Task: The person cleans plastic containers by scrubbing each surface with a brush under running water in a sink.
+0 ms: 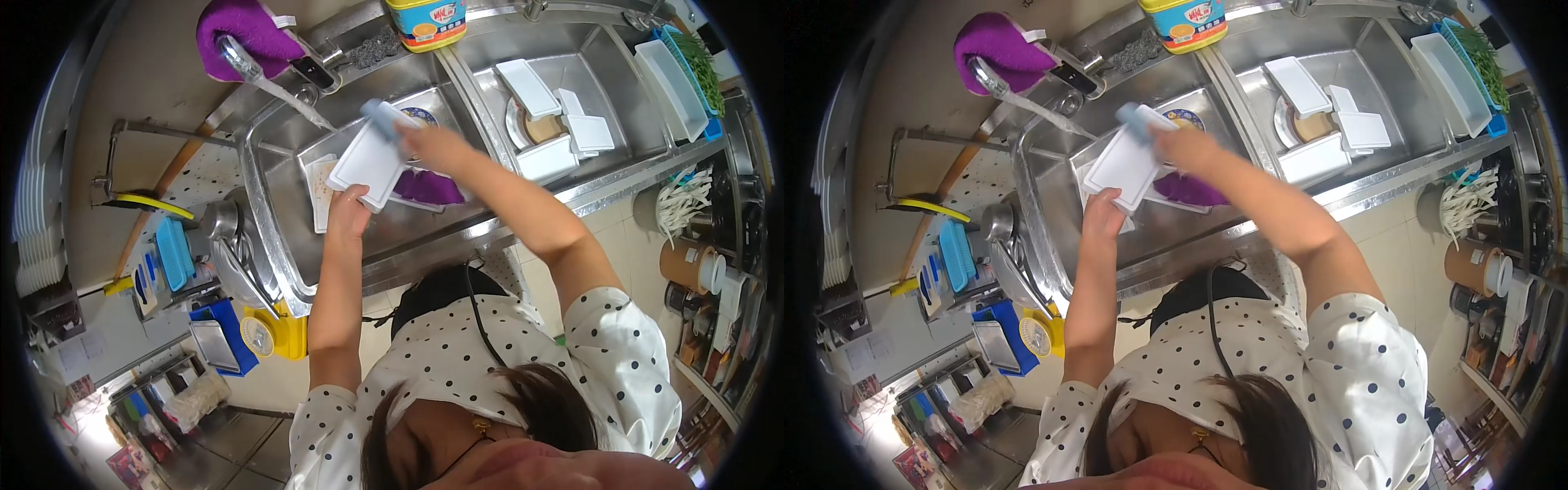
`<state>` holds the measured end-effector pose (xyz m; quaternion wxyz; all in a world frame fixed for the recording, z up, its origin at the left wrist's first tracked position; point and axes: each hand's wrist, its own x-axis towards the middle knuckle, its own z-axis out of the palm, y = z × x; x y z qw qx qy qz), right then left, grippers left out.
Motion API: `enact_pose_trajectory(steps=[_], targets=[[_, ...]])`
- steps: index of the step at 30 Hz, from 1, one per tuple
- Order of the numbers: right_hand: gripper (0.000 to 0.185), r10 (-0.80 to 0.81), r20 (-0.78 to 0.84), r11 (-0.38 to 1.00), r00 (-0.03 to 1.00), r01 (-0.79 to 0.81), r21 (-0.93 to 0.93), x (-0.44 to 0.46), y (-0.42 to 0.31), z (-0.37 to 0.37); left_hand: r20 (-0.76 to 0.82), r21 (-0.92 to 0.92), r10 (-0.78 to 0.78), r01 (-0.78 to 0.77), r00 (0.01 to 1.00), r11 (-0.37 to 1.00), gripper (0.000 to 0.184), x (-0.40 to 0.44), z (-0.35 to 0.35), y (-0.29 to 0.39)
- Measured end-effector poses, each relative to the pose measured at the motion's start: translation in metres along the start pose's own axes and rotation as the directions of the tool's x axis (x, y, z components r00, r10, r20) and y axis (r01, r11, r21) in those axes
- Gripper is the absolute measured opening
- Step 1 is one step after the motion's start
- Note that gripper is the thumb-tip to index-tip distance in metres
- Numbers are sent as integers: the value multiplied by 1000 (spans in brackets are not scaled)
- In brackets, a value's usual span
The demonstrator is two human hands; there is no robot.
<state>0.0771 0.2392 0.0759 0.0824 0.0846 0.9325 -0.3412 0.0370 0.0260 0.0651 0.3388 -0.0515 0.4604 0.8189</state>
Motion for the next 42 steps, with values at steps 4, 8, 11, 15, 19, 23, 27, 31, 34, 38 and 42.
enact_pose_trajectory(steps=[4, 8, 11, 15, 19, 23, 27, 31, 34, 38, 42], targets=[[43, -32, 5, 971, 999, 30, 237, 5, -1, 10, 39, -50, -13, 15, 999, 999, 70, 1, -13, -2], [42, -193, -104, 981, 976, 187, -57, 13, 12, 23, 20, 232, 53, -56, 998, 971, 69, 7, -17, 7], [43, -257, 106, 964, 960, 262, -36, -30, -38, 9, 63, 380, 127, -141, 990, 914, 59, 8, -27, 8], [44, -66, -65, 998, 996, 67, 15, 8, 5, 7, 89, 521, 217, -231, 972, 822, 55, 5, -29, 7], [44, -263, 106, 960, 959, 271, -70, -35, -39, 8, 86, 539, 231, -240, 969, 807, 52, 12, -30, 11], [46, -79, -118, 995, 990, 85, 42, 6, 2, 17, 100, 514, 197, -220, 975, 829, 48, 13, -21, 14], [48, -345, -87, 931, 935, 352, 99, -24, -23, 29, 63, 384, 175, -186, 982, 904, 53, 18, -17, 13], [46, -211, -129, 977, 969, 210, -22, -4, -10, 18, 97, 189, 93, -110, 991, 976, 61, 15, -21, 22], [43, -4, -165, 999, 986, -4, -49, 27, 29, -11, 32, 102, 63, -66, 998, 993, 59, 10, -14, 22], [46, -136, -83, 985, 987, 125, -120, 11, -3, 1, 30, 10, 77, -77, 997, 997, 45, 19, -10, 12], [49, -296, 35, 954, 954, 298, -39, -22, -51, 16, 24, 46, 43, -44, 999, 998, 66, 34, -17, 9]])
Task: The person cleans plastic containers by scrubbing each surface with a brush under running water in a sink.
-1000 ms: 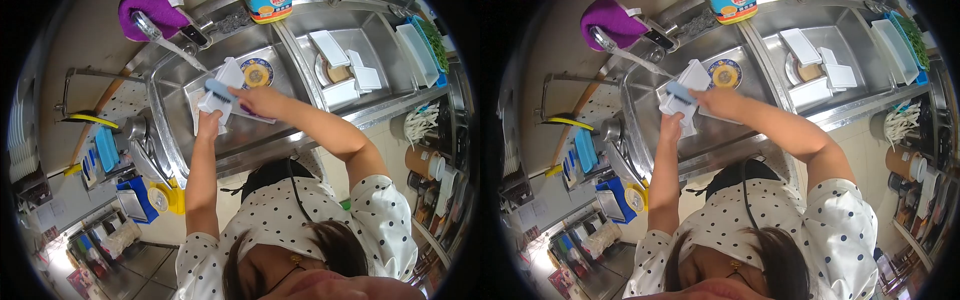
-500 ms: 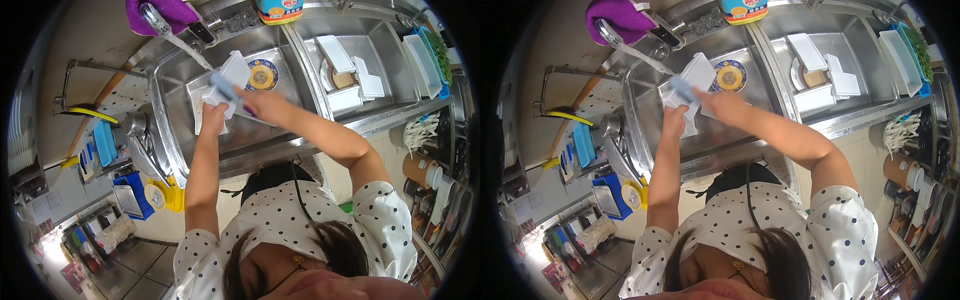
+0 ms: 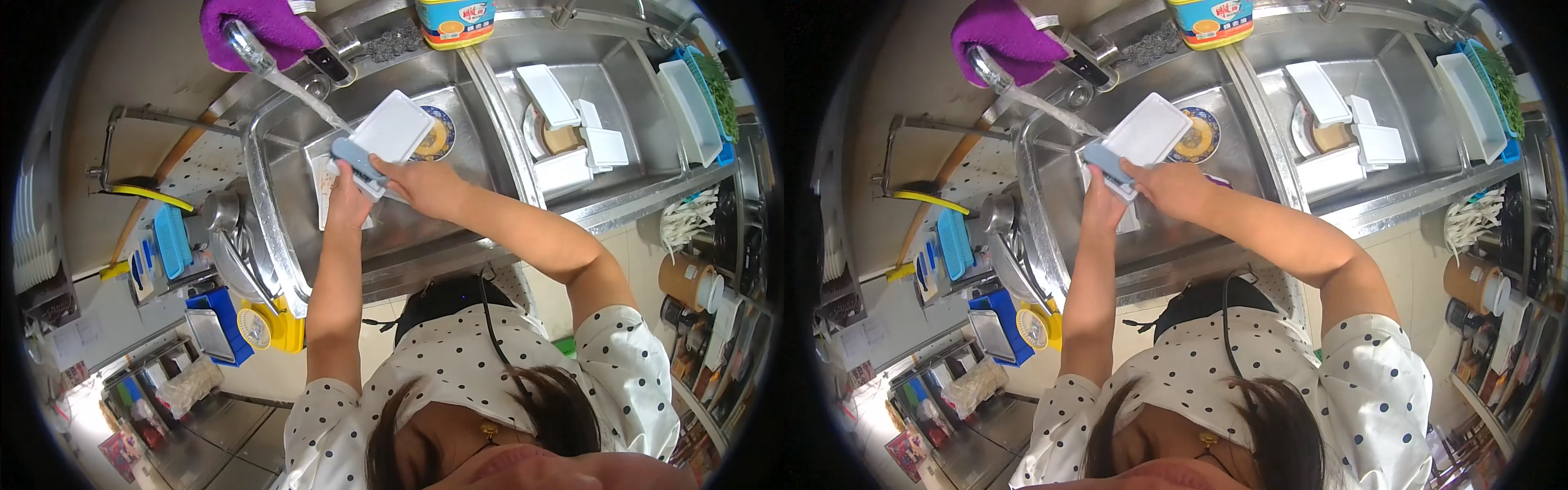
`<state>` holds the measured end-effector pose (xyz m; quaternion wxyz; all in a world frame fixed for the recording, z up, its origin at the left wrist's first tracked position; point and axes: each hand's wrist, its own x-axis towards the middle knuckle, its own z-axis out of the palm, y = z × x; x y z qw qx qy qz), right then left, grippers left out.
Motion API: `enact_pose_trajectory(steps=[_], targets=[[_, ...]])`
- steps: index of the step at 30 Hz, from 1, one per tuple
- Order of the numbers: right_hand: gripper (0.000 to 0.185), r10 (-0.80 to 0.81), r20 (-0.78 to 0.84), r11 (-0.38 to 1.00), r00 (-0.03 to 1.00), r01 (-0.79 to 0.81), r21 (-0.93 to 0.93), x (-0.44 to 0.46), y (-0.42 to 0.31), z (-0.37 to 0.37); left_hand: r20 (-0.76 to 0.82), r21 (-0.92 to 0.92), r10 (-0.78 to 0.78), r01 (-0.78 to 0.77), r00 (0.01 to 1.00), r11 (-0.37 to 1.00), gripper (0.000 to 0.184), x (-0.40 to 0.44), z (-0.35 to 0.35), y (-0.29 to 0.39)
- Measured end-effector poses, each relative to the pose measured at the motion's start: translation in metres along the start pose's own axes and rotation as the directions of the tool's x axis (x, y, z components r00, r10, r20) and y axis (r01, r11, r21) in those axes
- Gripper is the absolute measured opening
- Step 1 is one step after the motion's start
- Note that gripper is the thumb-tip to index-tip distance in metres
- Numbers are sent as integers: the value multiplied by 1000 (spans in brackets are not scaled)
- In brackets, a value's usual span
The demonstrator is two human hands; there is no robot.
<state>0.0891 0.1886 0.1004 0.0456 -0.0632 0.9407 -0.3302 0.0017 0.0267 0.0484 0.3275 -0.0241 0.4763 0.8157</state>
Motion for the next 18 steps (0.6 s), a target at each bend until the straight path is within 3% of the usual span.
enact_pose_trajectory(steps=[2, 5, 8, 12, 13, 16, 17, 18], targets=[[48, -51, 4, 998, 999, 51, 29, -2, -3, 0, 30, -64, 56, -54, 998, 997, 90, 6, -16, -8], [47, 4, 94, 999, 996, -9, 54, -16, -16, -1, -32, -154, 35, -40, 999, 987, 107, -2, -2, 15], [47, 44, 149, 999, 988, -46, 15, -24, -17, 1, -192, -121, 45, -69, 980, 990, 110, -3, 8, 24], [47, 10, 15, 999, 1000, -9, -37, 3, -12, -5, -72, -206, 42, -56, 996, 977, 86, 3, 3, -5], [46, -2, -56, 1000, 998, 1, -31, 14, -6, -1, 129, -332, 27, 17, 991, 943, 70, 4, -7, -10], [43, 35, -142, 999, 989, -38, -23, 25, 8, 7, -42, -144, 16, -22, 999, 989, 56, 12, -4, -18], [43, 43, -171, 999, 984, -45, -4, 24, 18, 10, -23, -206, 34, -38, 999, 978, 47, 12, -3, -15], [43, 52, -193, 999, 980, -49, 17, 22, 27, 9, -15, -149, 72, -73, 997, 986, 49, 10, -4, -12]])
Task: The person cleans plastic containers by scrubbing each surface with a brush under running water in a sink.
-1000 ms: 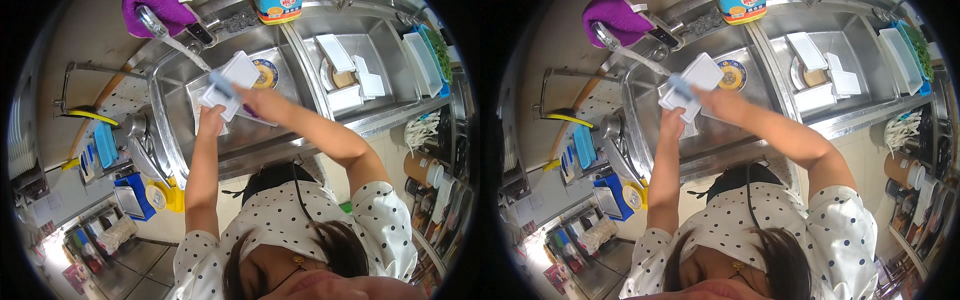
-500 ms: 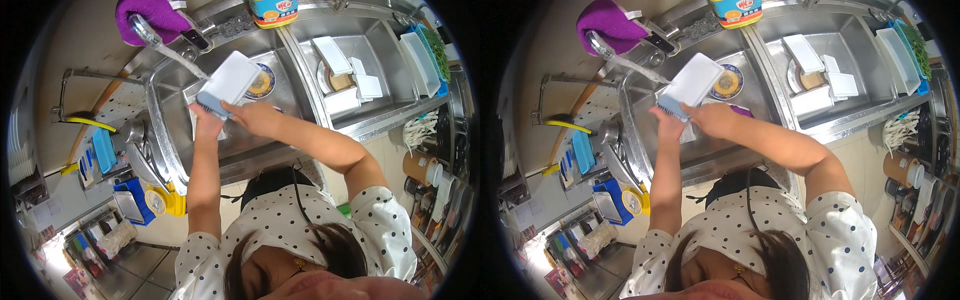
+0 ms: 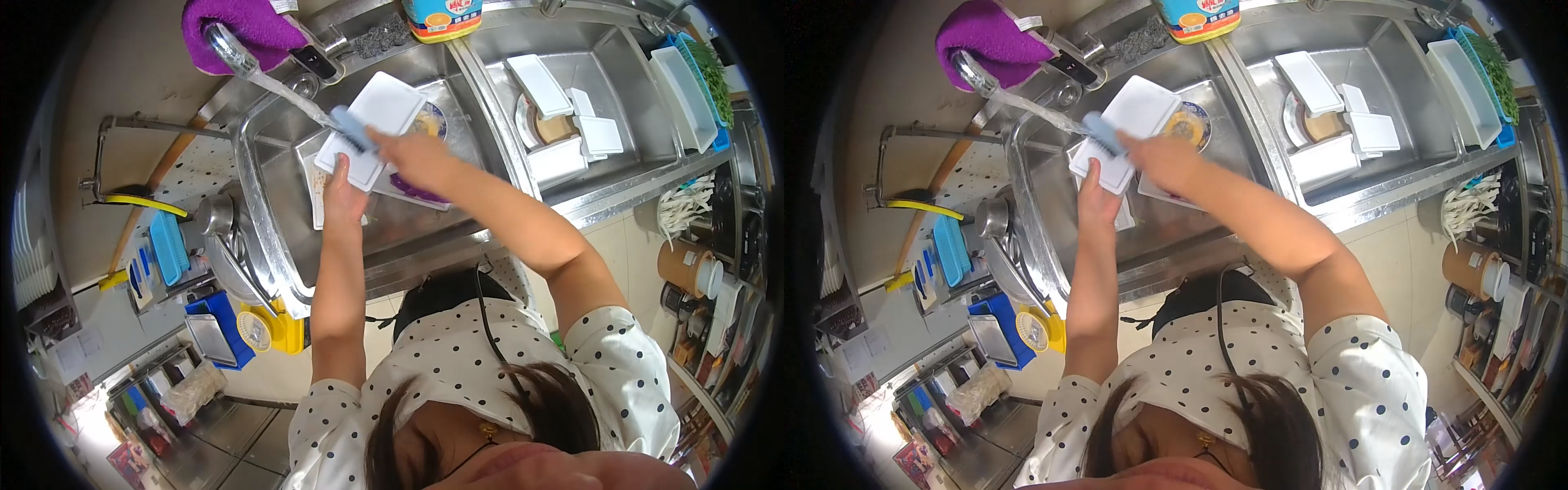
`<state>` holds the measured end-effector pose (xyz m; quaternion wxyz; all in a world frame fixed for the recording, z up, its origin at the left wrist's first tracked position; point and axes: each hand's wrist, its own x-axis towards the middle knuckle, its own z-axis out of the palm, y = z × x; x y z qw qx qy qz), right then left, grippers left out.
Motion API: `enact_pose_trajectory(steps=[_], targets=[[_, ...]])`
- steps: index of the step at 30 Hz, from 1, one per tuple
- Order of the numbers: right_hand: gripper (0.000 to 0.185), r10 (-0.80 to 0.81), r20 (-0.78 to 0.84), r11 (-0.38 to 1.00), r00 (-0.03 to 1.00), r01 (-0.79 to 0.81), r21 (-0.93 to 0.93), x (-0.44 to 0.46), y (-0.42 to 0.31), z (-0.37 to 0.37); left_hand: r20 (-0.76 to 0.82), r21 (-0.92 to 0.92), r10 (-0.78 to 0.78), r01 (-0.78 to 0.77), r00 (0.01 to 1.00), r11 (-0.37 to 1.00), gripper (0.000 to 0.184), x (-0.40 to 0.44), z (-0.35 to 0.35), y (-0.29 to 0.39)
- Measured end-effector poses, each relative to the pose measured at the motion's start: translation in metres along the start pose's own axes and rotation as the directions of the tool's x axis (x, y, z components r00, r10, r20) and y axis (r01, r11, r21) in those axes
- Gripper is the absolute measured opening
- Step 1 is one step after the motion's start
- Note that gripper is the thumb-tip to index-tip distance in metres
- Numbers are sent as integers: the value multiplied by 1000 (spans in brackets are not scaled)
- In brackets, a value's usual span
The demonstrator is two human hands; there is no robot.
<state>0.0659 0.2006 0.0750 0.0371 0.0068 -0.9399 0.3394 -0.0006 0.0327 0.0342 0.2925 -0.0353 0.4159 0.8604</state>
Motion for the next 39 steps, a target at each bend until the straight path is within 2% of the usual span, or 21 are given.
enact_pose_trajectory(steps=[2, 3, 6, 7, 10, 11, 13, 14, 15, 16, 18, 20, 23, 26, 27, 30, 32, 35, 36, 37, 39], targets=[[44, 224, 85, 965, 971, -209, -155, 8, 23, -23, 30, 113, 66, -69, 997, 991, 51, -6, -2, 7], [49, 299, 121, 950, 947, -283, -130, 8, 30, -31, 24, 126, 52, -55, 998, 991, 54, -12, 2, 13], [53, 43, 227, 973, 973, 11, -231, -15, -2, -5, -68, 120, -3, 11, 998, 993, 50, -9, -1, 3], [56, 52, 370, 979, 927, 25, -201, -18, -31, -19, -197, 112, -47, 70, 979, 991, 52, -10, -3, -1], [55, -3, 155, 976, 988, 37, -217, -6, 24, 0, -57, 73, -6, 10, 998, 997, 56, -24, -12, 0], [54, 189, 223, 919, 956, -93, -383, 10, 47, -7, 5, 111, 34, -34, 999, 993, 61, -28, -21, 0], [51, 144, -218, 989, 965, -150, -11, 21, 123, 20, 8, 58, 41, -42, 999, 997, 63, -42, -20, 2], [52, 320, -185, 901, 929, -238, 364, 22, 111, 12, 14, 30, 48, -48, 999, 998, 64, -46, -18, 3], [52, 468, -82, 671, 880, -293, 682, 17, 84, -4, -24, -32, 58, -58, 998, 998, 62, -49, -15, -1], [53, 562, 74, 333, 824, -307, 892, 11, 66, -11, -47, -50, 71, -73, 996, 996, 61, -49, -16, -8], [52, 503, 182, -27, 845, -195, 980, 5, 60, -1, -94, -82, 103, -111, 990, 990, 58, -42, -25, -24], [58, 340, 224, -422, 913, -65, 904, -3, 51, 4, -129, -133, 70, -87, 989, 987, 56, -36, -32, -34], [63, 482, 210, -198, 851, -128, 972, 5, 44, 12, -146, -103, 5, -20, 989, 994, 55, -31, -43, -46], [70, 508, 137, -32, 850, -141, 989, 13, 48, 19, -434, 17, -166, 192, 886, 981, 64, -34, -44, -49], [67, 503, 96, 46, 859, -138, 989, 13, 44, 14, -541, -42, -177, 184, 822, 982, 78, -30, -50, -46], [71, 394, 42, 287, 918, -166, 943, 12, 42, -1, -287, 315, 82, 14, 954, 949, 88, -22, -50, -21], [68, 297, 27, 449, 955, -165, 878, 15, 49, 0, 111, 516, 109, -151, 988, 843, 83, -13, -20, 9], [66, 162, -42, 599, 986, -64, 798, 22, 54, 14, 114, 602, -74, -10, 991, 799, 63, 2, 15, 32], [66, 105, -89, 653, 991, -1, 758, 23, 48, 12, 108, 574, -42, -28, 993, 818, 56, 7, 15, 28], [64, 166, -42, 687, 985, -85, 722, 20, 46, 6, 102, 547, -13, -45, 995, 836, 50, 11, 16, 22], [61, 178, -267, 856, 947, -15, 518, 18, 40, -8, 54, 543, 67, -86, 996, 835, 40, 19, 20, 15]])
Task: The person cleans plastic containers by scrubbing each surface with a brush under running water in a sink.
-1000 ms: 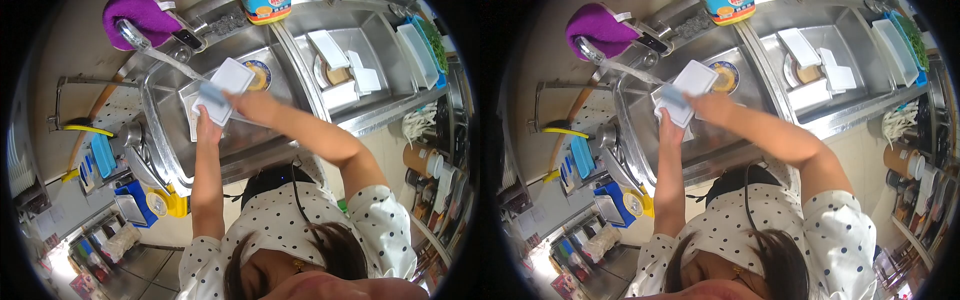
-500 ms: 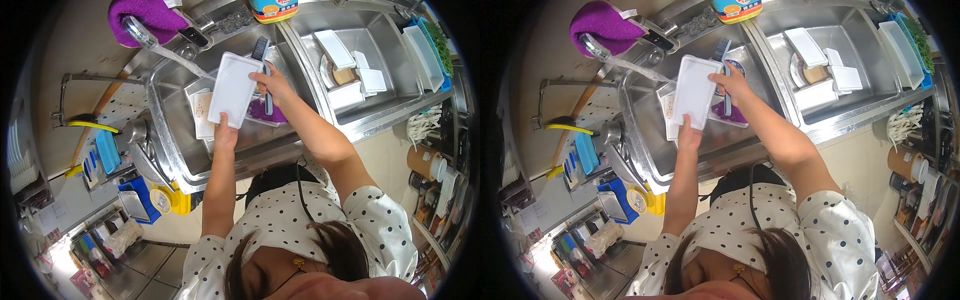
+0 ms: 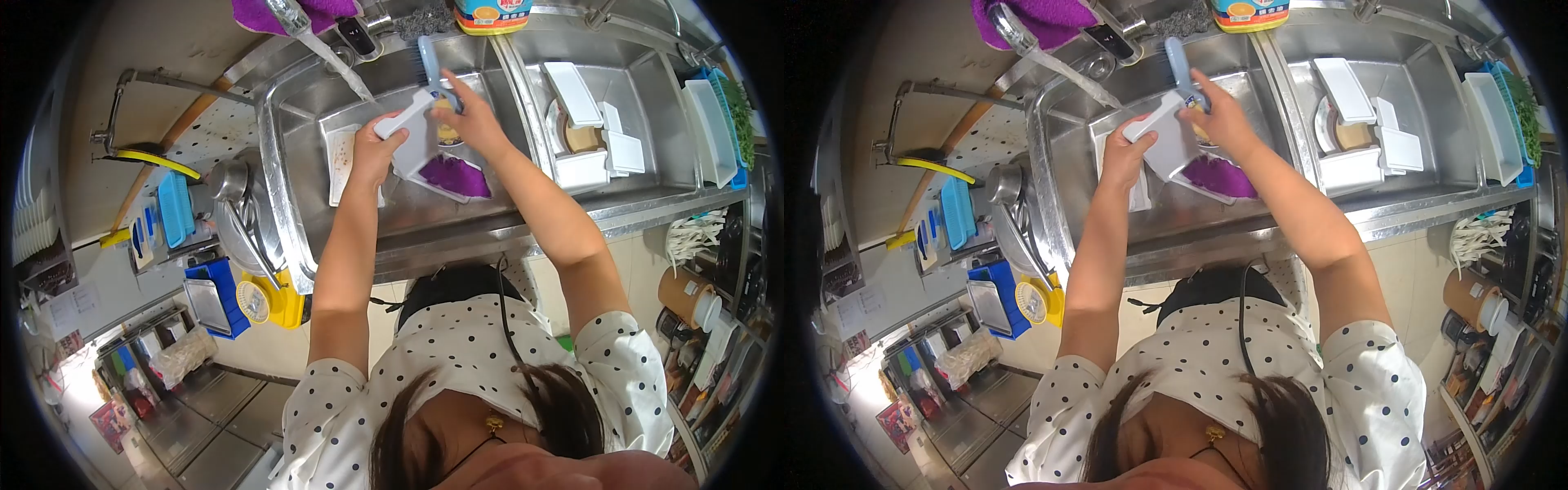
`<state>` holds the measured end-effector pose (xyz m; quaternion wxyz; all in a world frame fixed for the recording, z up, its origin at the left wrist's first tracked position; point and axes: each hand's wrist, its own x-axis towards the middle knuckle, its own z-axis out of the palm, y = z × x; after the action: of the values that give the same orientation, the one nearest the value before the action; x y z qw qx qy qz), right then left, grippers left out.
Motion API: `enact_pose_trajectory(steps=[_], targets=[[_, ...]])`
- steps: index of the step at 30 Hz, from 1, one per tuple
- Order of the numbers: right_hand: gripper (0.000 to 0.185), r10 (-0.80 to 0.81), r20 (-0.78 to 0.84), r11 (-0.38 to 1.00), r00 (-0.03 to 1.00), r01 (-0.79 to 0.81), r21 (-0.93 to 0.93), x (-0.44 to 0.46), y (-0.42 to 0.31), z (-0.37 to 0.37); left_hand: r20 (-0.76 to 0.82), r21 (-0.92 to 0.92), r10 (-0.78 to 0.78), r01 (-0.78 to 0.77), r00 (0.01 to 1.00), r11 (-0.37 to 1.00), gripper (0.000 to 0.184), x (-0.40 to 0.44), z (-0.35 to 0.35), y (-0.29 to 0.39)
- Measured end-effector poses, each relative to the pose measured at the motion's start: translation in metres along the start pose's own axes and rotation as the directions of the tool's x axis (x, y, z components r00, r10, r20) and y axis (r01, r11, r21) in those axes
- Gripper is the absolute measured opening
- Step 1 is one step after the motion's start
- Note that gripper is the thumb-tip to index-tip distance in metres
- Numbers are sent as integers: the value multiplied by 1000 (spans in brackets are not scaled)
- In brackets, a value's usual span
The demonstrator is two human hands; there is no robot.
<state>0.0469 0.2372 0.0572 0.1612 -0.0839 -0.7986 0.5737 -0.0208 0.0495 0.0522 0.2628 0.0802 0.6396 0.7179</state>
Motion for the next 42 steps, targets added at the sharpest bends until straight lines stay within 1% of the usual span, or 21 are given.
enact_pose_trajectory(steps=[2, 5, 6, 8, 10, 13, 14, 15, 16, 17, 18, 21, 22, 25, 27, 29, 32, 35, 37, 39, 42], targets=[[55, -99, -98, 981, 990, 81, -178, -4, 0, -2, -135, 62, 31, -23, 990, 998, 34, 2, 5, -1], [52, -111, 236, 878, 965, 207, -432, -36, -28, -2, -231, 71, 53, -38, 971, 997, 32, 7, 4, -5], [49, -182, 298, 813, 937, 314, -490, -44, -37, 0, -223, 156, 92, -58, 970, 986, 30, 7, 2, -7], [48, -152, 250, 805, 956, 267, -530, -37, -34, -2, -184, 322, 167, -102, 969, 941, 27, 6, -1, -11], [45, -34, 201, 812, 979, 144, -566, -20, -29, -15, -221, 314, 100, -26, 970, 949, 25, -1, 5, -3], [45, -6, 379, 759, 926, 251, -601, -39, -41, -4, -247, 269, 96, -27, 964, 963, 21, 4, -1, -10], [44, -144, 420, 774, 896, 366, -516, -49, -43, 3, -249, 246, 93, -30, 964, 969, 21, 3, -8, -16], [45, -150, 349, 801, 925, 321, -505, -47, -34, 4, -249, 223, 92, -36, 964, 974, 22, 4, -9, -19], [45, -149, 274, 830, 950, 271, -488, -41, -23, 5, -203, 8, 104, -104, 974, 995, 26, -1, 0, -7], [45, -149, 200, 855, 968, 228, -467, -33, -13, 3, -210, -18, 81, -87, 974, 996, 28, -4, 0, -8], [44, -6, 196, 863, 981, 104, -495, -20, -13, -8, -220, -44, 65, -76, 973, 996, 29, -5, -1, -7], [45, -35, 241, 834, 970, 161, -528, -39, -11, 1, -209, -137, 69, -99, 976, 986, 34, 0, -15, -14], [46, -152, 339, 821, 928, 310, -480, -50, -24, 2, -177, -160, 74, -103, 981, 982, 34, 1, -21, -16], [46, -83, 291, 901, 953, 197, -387, -47, -22, 7, -126, -282, 66, -100, 990, 954, 38, 1, -19, -9], [47, 115, 142, 943, 983, -63, -326, -23, -7, -2, -130, -339, 19, -63, 991, 939, 41, -7, -14, -1], [59, 110, 20, 994, 994, -110, -16, -9, 24, -6, -143, -413, 31, -89, 989, 907, 48, -13, -14, 0], [74, 77, 59, 966, 995, -89, 242, -4, 24, 0, -163, -504, 37, -116, 986, 856, 51, -28, -10, -5], [82, 95, 225, 962, 970, -148, 231, 2, 18, 1, -118, -527, 50, -105, 992, 843, 53, -39, -15, -11], [80, 45, 294, 983, 955, -95, 159, 6, 8, -4, -48, -541, 58, -75, 997, 838, 53, -48, -23, -7], [79, -39, 321, 998, 946, 23, 54, 14, 5, -8, 94, -290, 28, 1, 995, 957, 57, -47, -49, 2], [77, 23, 422, 996, 906, 14, -84, 22, -16, -16, 203, 134, -45, 17, 978, 991, 60, -44, -39, 32]])
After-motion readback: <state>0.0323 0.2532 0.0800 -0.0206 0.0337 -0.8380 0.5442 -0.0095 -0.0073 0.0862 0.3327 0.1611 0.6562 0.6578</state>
